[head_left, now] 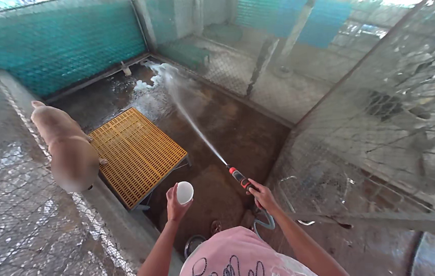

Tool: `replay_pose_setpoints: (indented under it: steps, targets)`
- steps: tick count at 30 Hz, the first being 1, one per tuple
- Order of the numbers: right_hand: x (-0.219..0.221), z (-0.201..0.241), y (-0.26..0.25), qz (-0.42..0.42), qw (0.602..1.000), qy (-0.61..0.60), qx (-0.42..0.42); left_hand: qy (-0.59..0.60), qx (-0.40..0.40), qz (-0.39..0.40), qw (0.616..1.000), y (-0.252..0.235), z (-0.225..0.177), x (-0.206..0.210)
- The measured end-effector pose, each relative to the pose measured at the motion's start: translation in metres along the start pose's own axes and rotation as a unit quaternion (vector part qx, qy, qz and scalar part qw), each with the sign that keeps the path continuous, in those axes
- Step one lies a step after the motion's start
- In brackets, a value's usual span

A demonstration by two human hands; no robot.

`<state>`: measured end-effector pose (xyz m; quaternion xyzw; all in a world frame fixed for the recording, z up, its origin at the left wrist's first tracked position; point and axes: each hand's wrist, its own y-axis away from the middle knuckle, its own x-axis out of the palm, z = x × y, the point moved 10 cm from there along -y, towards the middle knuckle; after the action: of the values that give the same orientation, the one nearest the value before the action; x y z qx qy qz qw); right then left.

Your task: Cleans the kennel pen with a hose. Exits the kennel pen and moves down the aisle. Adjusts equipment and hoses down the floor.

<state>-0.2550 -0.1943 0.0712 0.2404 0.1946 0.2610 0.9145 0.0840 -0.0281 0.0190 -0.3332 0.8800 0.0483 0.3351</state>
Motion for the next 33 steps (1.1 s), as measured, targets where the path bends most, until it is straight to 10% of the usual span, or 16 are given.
replay_pose_setpoints:
  steps: [33]
  targets:
    - [-0.006,0.039,-0.011,0.062,0.998,-0.027,0.014,-0.01,-0.008,0.006,1.0,-0.007,-0.001,0.004]
